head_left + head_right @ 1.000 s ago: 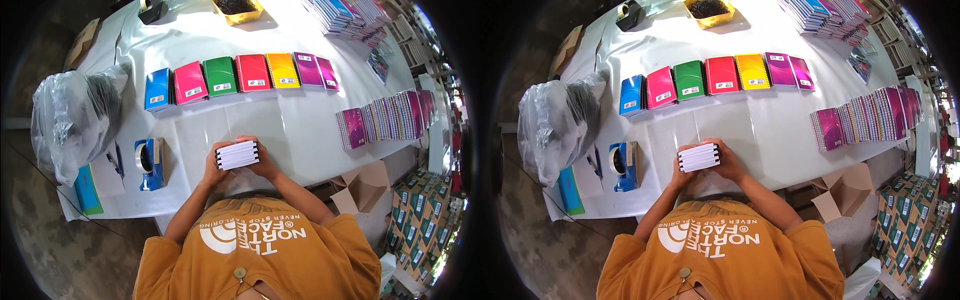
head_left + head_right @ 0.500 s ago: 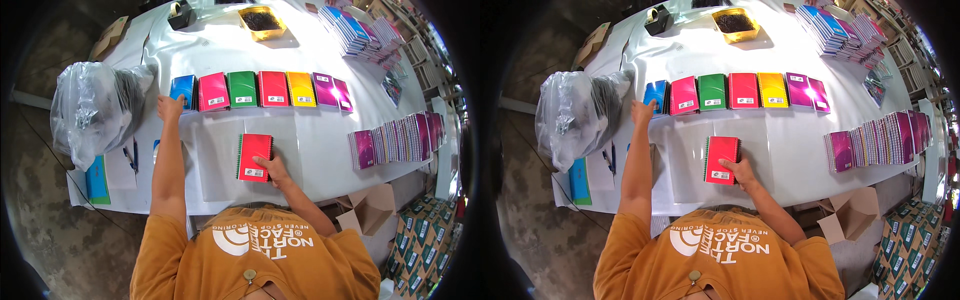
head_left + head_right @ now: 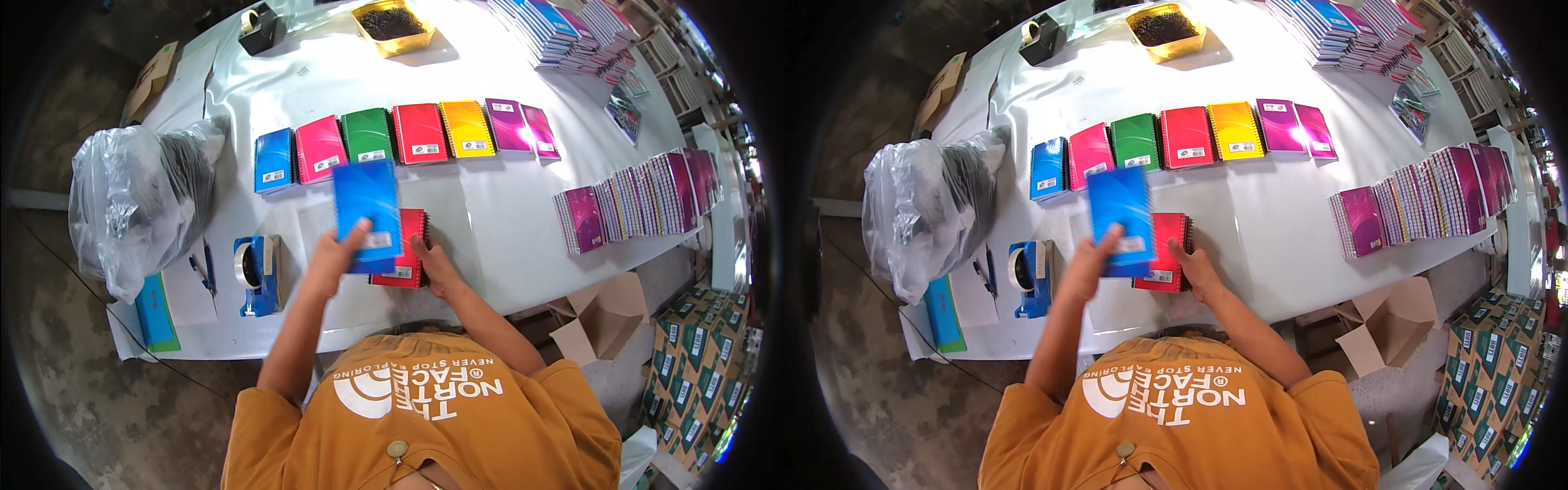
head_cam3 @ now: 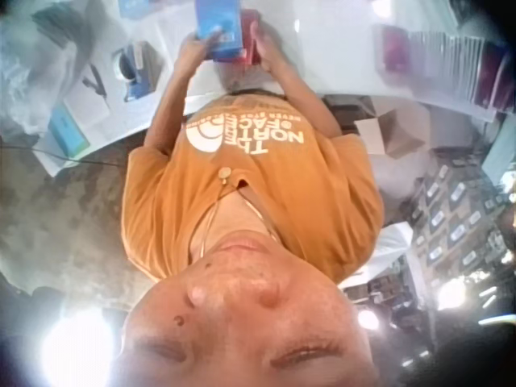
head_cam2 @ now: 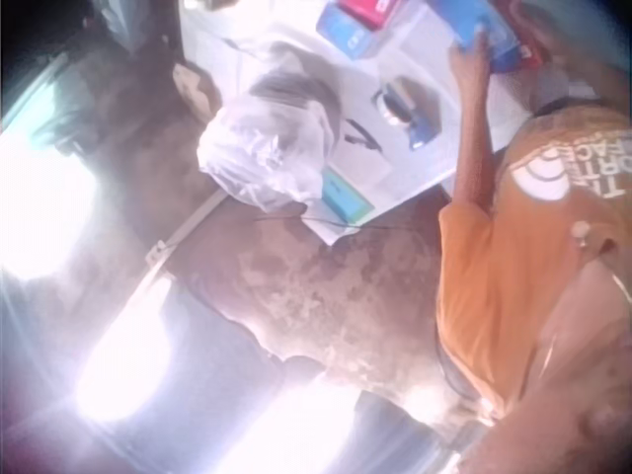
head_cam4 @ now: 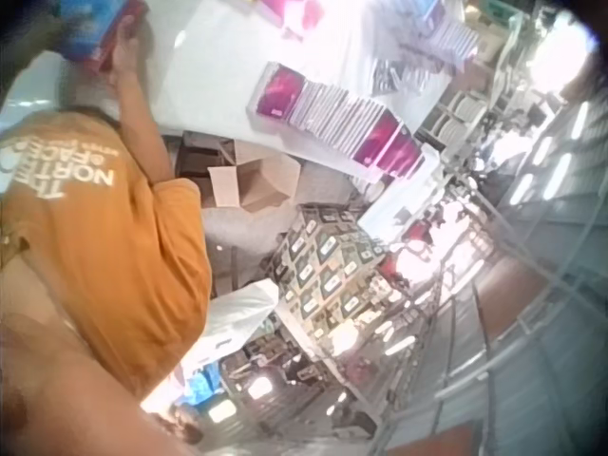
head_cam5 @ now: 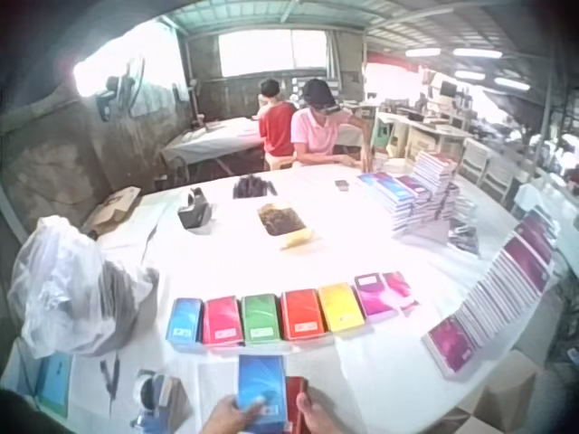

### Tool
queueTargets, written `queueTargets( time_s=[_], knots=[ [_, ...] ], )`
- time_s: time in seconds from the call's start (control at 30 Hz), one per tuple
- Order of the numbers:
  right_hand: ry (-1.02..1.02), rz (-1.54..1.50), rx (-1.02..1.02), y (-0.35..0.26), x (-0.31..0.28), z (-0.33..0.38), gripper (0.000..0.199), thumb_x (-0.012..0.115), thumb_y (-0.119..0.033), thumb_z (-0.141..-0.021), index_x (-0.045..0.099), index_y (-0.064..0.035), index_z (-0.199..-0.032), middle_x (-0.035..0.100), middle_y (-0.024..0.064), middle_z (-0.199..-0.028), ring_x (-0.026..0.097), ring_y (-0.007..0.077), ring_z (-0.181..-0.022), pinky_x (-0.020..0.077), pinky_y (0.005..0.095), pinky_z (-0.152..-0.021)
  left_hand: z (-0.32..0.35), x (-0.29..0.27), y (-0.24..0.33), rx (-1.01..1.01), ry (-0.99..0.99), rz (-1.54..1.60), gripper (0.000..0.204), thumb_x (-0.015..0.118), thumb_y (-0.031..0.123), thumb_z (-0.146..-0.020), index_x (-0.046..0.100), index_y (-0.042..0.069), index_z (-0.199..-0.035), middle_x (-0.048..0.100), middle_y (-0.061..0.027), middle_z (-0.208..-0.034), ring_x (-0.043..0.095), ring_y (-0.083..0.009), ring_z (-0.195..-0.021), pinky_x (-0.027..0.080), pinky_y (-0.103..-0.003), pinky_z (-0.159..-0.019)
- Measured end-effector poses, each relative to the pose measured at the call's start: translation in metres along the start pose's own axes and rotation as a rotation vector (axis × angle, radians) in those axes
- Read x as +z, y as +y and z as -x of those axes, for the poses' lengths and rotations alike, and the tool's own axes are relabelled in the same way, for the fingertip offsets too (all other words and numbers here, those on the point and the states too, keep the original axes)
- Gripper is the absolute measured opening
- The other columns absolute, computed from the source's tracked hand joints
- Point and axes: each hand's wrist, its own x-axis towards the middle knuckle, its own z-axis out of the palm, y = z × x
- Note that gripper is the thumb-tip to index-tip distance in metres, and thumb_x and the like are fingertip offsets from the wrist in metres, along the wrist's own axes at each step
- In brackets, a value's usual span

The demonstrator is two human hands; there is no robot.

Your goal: The person gathers small colorful notebooks from a table, stacks them, and places a stack into a clear plastic bag. The person then seals the bag using adhesive tape from a dispenser and places the packaged notebooks aside.

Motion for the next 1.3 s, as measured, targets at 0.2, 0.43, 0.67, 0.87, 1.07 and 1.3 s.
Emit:
queueTargets(
  time_s=[0.2, 0.43, 0.67, 0.87, 1.07, 1.3],
  knots=[
    [-0.103, 0.133, -0.085, -0.006, 0.008, 0.006, 0.060, 0.075, -0.036, -0.077, 0.052, 0.0015, -0.118, 0.062, 0.0101, -0.103, 0.062, 0.0162, -0.091, 0.0533, 0.0315, -0.077, -0.006, 0.019, -0.067, 0.161, 0.276, -0.632, 0.077, 0.074, 0.061, -0.063, 0.064, -0.011, -0.089, 0.049, -0.0249, -0.106, 0.048, -0.0370, -0.104, 0.044, -0.041, -0.087],
    [-0.243, 0.077, -0.011, -0.011, -0.001, 0.006, 0.044, 0.069, -0.015, -0.080, 0.051, 0.0014, -0.117, 0.061, 0.0102, -0.104, 0.062, 0.0176, -0.090, 0.0526, 0.0321, -0.080, -0.012, 0.030, -0.076, 0.153, 0.195, -0.409, 0.079, 0.078, 0.053, -0.064, 0.052, -0.012, -0.100, 0.046, -0.0222, -0.107, 0.048, -0.0328, -0.103, 0.044, -0.038, -0.088],
    [-0.370, 0.074, -0.142, -0.007, -0.009, 0.011, 0.070, 0.068, -0.009, -0.078, 0.030, -0.0040, -0.137, 0.049, 0.0109, -0.125, 0.050, 0.0211, -0.114, 0.0420, 0.0355, -0.097, 0.013, 0.028, -0.055, 0.215, -0.023, 0.058, 0.072, 0.078, 0.032, -0.073, 0.037, -0.007, -0.118, 0.045, -0.0194, -0.120, 0.048, -0.0244, -0.112, 0.045, -0.036, -0.091],
    [-0.497, 0.495, -0.487, -0.021, -0.009, 0.022, 0.095, 0.079, -0.009, -0.066, 0.021, -0.0090, -0.141, 0.040, 0.0080, -0.132, 0.039, 0.0196, -0.124, 0.0305, 0.0340, -0.105, 0.014, 0.012, -0.057, 0.367, -0.294, 0.109, 0.085, 0.083, 0.013, -0.064, 0.030, 0.003, -0.130, 0.050, -0.0100, -0.120, 0.047, -0.0192, -0.115, 0.041, -0.034, -0.097],
    [-0.378, 0.407, -0.648, 0.005, 0.003, 0.022, 0.100, 0.086, -0.020, -0.060, 0.024, -0.0089, -0.138, 0.041, 0.0093, -0.127, 0.040, 0.0210, -0.122, 0.0317, 0.0338, -0.104, 0.006, 0.024, -0.087, 0.548, -0.172, 0.166, 0.094, 0.087, 0.013, -0.056, 0.030, 0.006, -0.131, 0.048, -0.0101, -0.120, 0.046, -0.0207, -0.115, 0.038, -0.035, -0.099],
    [-0.316, 0.446, -0.711, 0.020, 0.002, 0.018, 0.093, 0.089, -0.027, -0.055, 0.036, -0.0077, -0.129, 0.049, 0.0057, -0.120, 0.049, 0.0184, -0.111, 0.0407, 0.0327, -0.097, 0.008, 0.035, -0.109, 0.643, -0.024, -0.017, 0.101, 0.086, 0.016, -0.056, 0.023, 0.006, -0.134, 0.041, -0.0107, -0.122, 0.044, -0.0225, -0.116, 0.035, -0.036, -0.101]
  ],
)
